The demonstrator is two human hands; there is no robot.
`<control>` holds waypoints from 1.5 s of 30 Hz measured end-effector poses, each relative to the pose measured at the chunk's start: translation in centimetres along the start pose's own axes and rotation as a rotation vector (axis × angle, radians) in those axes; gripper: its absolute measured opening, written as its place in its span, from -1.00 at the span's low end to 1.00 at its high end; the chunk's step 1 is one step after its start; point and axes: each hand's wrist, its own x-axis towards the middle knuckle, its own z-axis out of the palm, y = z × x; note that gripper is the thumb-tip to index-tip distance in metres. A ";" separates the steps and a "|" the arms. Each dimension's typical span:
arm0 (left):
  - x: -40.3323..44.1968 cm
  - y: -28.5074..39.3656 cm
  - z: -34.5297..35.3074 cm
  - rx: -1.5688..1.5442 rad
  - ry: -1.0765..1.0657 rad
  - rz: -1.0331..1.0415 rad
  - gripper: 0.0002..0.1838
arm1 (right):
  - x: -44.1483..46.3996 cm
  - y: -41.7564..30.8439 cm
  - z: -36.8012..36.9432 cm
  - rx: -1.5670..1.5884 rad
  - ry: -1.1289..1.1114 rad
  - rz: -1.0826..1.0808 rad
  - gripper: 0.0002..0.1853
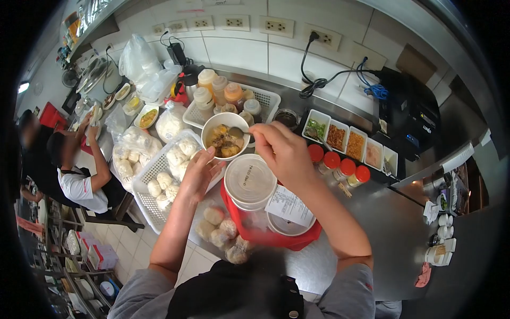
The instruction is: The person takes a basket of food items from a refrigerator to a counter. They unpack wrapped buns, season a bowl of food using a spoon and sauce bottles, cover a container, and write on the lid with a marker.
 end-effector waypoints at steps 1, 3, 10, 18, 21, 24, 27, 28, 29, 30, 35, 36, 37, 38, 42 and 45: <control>0.2 -0.1 0.0 -0.003 -0.010 0.002 -0.44 | -0.7 1.1 0.6 0.095 0.018 0.107 -0.84; 0.5 0.0 0.3 -0.010 -0.025 0.010 -0.43 | -0.8 2.4 0.5 0.359 0.104 0.395 -0.85; 0.0 -0.8 -2.3 -0.057 0.026 -0.006 -0.49 | -1.4 8.5 -4.1 0.327 0.261 0.705 -0.79; -1.9 -0.1 -5.2 -0.113 0.162 0.029 -0.47 | -8.8 18.3 1.9 -0.341 -0.050 0.533 -0.82; -2.3 -0.1 -6.3 -0.124 0.207 0.032 -0.45 | -6.0 14.7 1.5 -0.843 -0.333 0.527 -0.67; -2.6 0.0 -7.0 -0.147 0.236 0.035 -0.47 | -1.4 12.1 3.4 -0.599 -0.192 0.242 -0.64; -2.2 -0.3 -7.4 -0.164 0.266 0.040 -0.49 | 1.4 16.0 9.2 -0.116 -0.368 0.500 -0.36; -2.2 -0.2 -7.4 -0.166 0.266 0.044 -0.49 | 1.5 17.8 11.5 -0.059 -0.455 0.610 -0.24; -2.1 -0.3 -7.2 -0.170 0.264 0.051 -0.50 | 1.1 19.2 13.4 -0.189 -0.524 0.572 -0.14; -2.1 -0.2 -7.1 -0.174 0.266 0.059 -0.50 | 1.5 18.8 14.6 -0.317 -0.592 0.529 -0.05; -2.1 0.2 -6.8 -0.130 0.268 0.065 -0.58 | 1.8 16.6 17.0 -0.502 -0.448 0.675 -0.13; -2.1 0.1 -7.0 -0.132 0.271 0.062 -0.58 | 1.4 17.0 16.8 -0.503 -0.452 0.675 -0.13; -2.0 0.1 -7.1 -0.122 0.256 0.064 -0.53 | 1.0 17.4 16.5 -0.474 -0.411 0.606 -0.18; -1.9 0.0 -7.1 -0.112 0.240 0.067 -0.49 | 0.8 17.3 16.3 -0.445 -0.370 0.537 -0.22; -1.7 0.0 -7.0 -0.115 0.237 0.055 -0.49 | 0.8 16.4 14.9 -0.378 -0.155 0.451 -0.31; -1.7 0.2 -6.5 -0.135 0.235 0.063 -0.50 | 2.3 14.3 12.5 -0.088 0.049 0.277 -0.38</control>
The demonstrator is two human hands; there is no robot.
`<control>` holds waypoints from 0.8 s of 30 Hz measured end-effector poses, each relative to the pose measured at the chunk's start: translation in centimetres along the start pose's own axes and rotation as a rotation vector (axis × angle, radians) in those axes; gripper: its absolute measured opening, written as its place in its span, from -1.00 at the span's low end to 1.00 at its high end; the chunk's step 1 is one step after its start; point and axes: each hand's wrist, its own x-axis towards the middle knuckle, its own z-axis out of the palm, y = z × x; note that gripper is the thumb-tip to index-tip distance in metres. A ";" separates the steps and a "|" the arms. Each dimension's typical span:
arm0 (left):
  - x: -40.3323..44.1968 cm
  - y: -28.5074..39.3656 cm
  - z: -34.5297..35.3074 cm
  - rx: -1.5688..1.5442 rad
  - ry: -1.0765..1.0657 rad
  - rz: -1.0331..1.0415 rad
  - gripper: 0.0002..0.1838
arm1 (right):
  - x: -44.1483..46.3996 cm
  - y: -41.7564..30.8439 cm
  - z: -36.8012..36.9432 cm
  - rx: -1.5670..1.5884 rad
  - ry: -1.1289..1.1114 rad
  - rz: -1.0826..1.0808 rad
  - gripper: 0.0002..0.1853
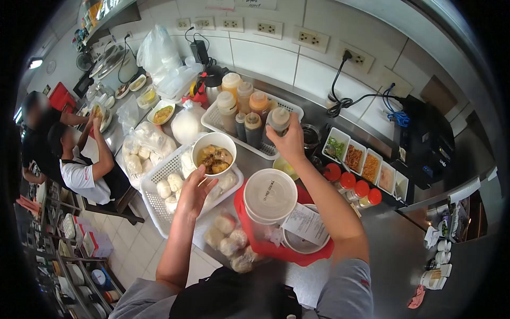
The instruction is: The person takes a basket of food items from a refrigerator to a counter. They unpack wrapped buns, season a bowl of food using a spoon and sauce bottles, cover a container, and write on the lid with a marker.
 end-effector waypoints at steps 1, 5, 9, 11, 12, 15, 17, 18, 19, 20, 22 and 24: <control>0.0 0.1 0.2 0.003 -0.002 0.004 -0.51 | 0.5 -1.3 -0.9 0.220 0.055 -0.011 -0.40; -0.3 0.3 1.2 0.043 0.008 0.034 -0.52 | 2.6 -6.9 -5.4 0.329 0.159 -0.231 -0.36; -0.6 0.4 2.1 0.072 -0.008 0.077 -0.50 | 2.2 -10.9 -8.8 0.085 0.077 -0.408 -0.24; -0.8 0.4 2.3 0.069 -0.006 0.083 -0.49 | 0.9 -12.0 -9.8 -0.215 -0.233 -0.312 -0.15; -1.1 0.5 2.4 0.069 -0.005 0.083 -0.49 | -0.1 -11.9 -10.1 -0.382 -0.265 -0.470 -0.12; -1.4 0.7 2.7 0.062 -0.006 0.086 -0.48 | -0.8 -12.2 -10.8 -0.525 -0.380 -0.553 -0.11; -1.5 0.7 2.6 0.071 -0.016 0.086 -0.48 | -1.1 -11.9 -10.7 -0.561 -0.403 -0.580 -0.16; -1.5 0.8 2.6 0.069 -0.017 0.086 -0.48 | -1.3 -11.8 -10.6 -0.611 -0.375 -0.638 -0.15; -1.6 0.8 2.7 0.086 -0.024 0.081 -0.49 | -1.4 -11.8 -10.7 -0.664 -0.346 -0.696 -0.15; -1.7 0.9 2.7 0.104 -0.032 0.077 -0.50 | -1.5 -11.8 -10.6 -0.667 -0.346 -0.696 -0.15; -1.9 1.0 3.1 0.106 -0.043 0.064 -0.52 | -1.7 -11.9 -10.3 -0.753 -0.327 -0.792 -0.23; -2.0 0.9 3.1 0.109 -0.054 0.051 -0.55 | -1.9 -12.5 -10.2 -0.775 -0.327 -0.797 -0.33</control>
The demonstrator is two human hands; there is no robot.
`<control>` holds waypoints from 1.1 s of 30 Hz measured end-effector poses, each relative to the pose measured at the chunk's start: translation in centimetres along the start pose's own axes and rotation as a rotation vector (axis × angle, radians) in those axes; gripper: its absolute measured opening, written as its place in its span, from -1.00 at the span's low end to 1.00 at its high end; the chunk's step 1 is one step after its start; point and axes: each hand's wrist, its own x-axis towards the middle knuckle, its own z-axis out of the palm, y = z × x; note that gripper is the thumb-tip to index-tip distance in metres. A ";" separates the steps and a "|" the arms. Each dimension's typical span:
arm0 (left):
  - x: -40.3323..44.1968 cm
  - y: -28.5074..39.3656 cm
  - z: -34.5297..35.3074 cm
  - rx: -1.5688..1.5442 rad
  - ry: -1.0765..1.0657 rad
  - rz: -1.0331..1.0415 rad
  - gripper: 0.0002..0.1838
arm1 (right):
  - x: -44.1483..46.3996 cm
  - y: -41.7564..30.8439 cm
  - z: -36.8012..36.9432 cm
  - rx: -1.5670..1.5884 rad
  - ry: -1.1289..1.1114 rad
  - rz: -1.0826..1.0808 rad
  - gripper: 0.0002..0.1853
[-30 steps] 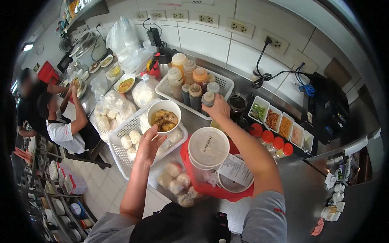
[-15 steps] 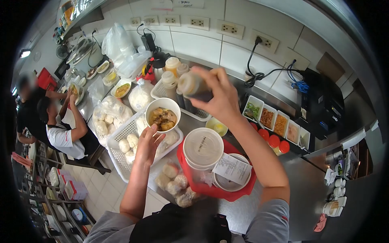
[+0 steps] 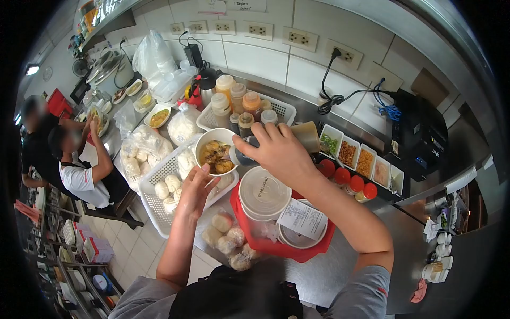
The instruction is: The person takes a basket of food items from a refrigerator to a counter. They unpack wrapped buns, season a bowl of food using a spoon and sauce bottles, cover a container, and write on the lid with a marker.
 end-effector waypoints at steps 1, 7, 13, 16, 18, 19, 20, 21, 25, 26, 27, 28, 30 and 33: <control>0.1 -0.2 -0.1 0.000 -0.019 -0.008 -0.55 | 0.2 -0.2 -0.3 -0.020 -0.007 -0.004 -0.42; -0.4 0.0 0.0 0.024 -0.031 -0.014 -0.51 | 0.4 0.6 -1.0 -0.071 -0.045 0.087 -0.46; -0.1 0.0 -0.2 0.014 -0.005 -0.016 -0.42 | -0.4 -0.5 -1.4 -0.128 -0.044 0.034 -0.50; 0.0 -0.1 -0.1 0.022 -0.025 0.002 -0.45 | -0.3 0.4 -1.5 0.112 -0.071 0.227 -0.42; 0.1 0.3 0.0 0.021 -0.040 0.021 -0.46 | -0.1 1.5 -1.2 0.520 -0.218 0.475 -0.28; 0.2 0.6 0.3 0.001 -0.042 0.018 -0.46 | -0.4 1.6 -0.5 0.516 -0.213 0.470 -0.28; 0.3 0.9 0.7 -0.022 -0.045 0.017 -0.45 | -0.7 1.8 0.5 0.686 -0.189 0.507 -0.28; 0.7 1.1 0.9 -0.027 -0.046 0.026 -0.45 | -0.9 1.9 1.5 0.858 -0.165 0.541 -0.29; 2.5 1.4 1.4 -0.046 -0.027 0.041 -0.45 | -0.5 2.4 6.6 1.017 0.163 0.589 -0.25; 2.8 1.5 1.4 -0.045 -0.017 0.043 -0.46 | 0.0 2.3 7.5 1.021 0.211 0.648 -0.23; 2.8 1.6 1.3 -0.045 -0.025 0.048 -0.46 | 0.3 2.2 8.6 1.014 0.218 0.647 -0.23; 2.7 1.7 1.1 -0.096 -0.034 0.044 -0.49 | 0.7 2.1 9.9 1.011 0.248 0.697 -0.23; 2.5 1.5 0.4 -0.147 -0.044 0.049 -0.50 | 1.8 1.7 11.5 0.867 0.241 0.749 -0.19; 1.0 1.4 -0.5 -0.179 -0.006 0.026 -0.49 | 2.2 0.5 14.2 0.731 0.013 0.842 -0.28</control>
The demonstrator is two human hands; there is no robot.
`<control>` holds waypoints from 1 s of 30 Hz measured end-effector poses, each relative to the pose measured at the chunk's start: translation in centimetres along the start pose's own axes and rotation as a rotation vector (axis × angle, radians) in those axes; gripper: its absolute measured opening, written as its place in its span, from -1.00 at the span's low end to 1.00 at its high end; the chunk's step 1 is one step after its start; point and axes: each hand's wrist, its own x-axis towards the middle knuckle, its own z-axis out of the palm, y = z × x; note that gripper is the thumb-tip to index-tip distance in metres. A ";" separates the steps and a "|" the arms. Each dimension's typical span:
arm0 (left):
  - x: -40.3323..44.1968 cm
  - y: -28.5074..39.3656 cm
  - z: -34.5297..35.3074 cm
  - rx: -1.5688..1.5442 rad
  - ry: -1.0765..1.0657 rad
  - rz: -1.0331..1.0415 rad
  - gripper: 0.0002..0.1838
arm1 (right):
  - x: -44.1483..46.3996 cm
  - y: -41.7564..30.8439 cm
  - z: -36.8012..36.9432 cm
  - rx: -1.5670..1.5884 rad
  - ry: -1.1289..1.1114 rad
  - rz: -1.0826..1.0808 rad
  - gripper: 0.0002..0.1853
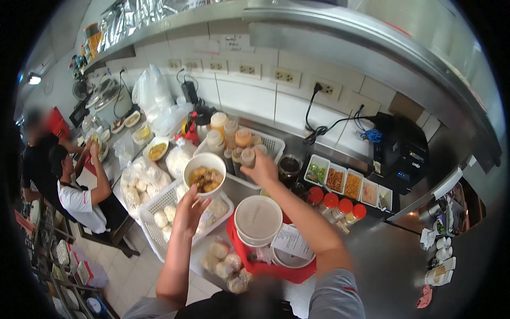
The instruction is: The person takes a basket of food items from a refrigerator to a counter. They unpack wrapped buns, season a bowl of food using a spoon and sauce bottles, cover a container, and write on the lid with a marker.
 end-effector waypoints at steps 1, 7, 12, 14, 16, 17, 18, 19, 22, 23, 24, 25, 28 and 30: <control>-0.4 -0.2 -0.5 0.002 -0.019 0.009 -0.49 | 0.0 0.3 0.7 -0.009 -0.076 0.029 -0.28; -2.7 -1.0 -1.9 -0.049 0.061 -0.060 -0.47 | 0.2 3.9 3.8 -0.017 -0.174 0.067 -0.21; -4.5 -0.9 -0.7 -0.036 -0.057 -0.084 -0.41 | -1.8 -5.6 -9.4 -0.063 -0.153 -0.188 -0.56; -5.5 -1.1 0.2 -0.033 -0.099 -0.095 -0.39 | -4.8 -11.9 -18.4 -0.221 -0.032 -0.229 -0.75; -6.6 -1.2 1.4 -0.025 -0.134 -0.126 -0.57 | -7.6 -16.5 -27.6 -0.310 0.255 -0.320 -0.71; -7.1 -1.3 2.3 -0.026 -0.160 -0.140 -0.63 | -8.4 -18.4 -32.1 -0.236 0.380 -0.228 -0.69; -7.6 -1.6 2.8 -0.034 -0.171 -0.139 -0.63 | -7.3 -17.9 -35.8 -0.257 0.675 -0.411 -0.64; -8.1 -1.9 3.1 -0.046 -0.217 -0.168 -0.65 | -6.1 -17.6 -40.7 -0.431 0.809 -0.428 -0.62; -9.7 -2.4 4.8 -0.077 -0.272 -0.195 -0.70 | -2.0 -18.1 -50.0 -0.572 0.906 -0.270 -0.62; -10.1 -2.9 5.0 -0.078 -0.296 -0.204 -0.60 | 0.5 -16.3 -52.5 -0.664 0.922 -0.406 -0.67; -10.5 -3.3 5.3 -0.079 -0.318 -0.213 -0.48 | 2.9 -14.1 -54.5 -0.755 0.933 -0.545 -0.70; -11.1 -3.3 5.9 -0.084 -0.330 -0.219 -0.51 | 3.7 -13.9 -55.0 -0.754 0.937 -0.558 -0.70; -12.4 -4.2 6.2 -0.099 -0.324 -0.251 -0.53 | 4.9 -13.9 -55.7 -0.724 0.713 -0.496 -0.72; -13.0 -4.6 6.1 -0.089 -0.317 -0.257 -0.51 | 5.7 -13.9 -56.2 -0.668 0.669 -0.271 -0.73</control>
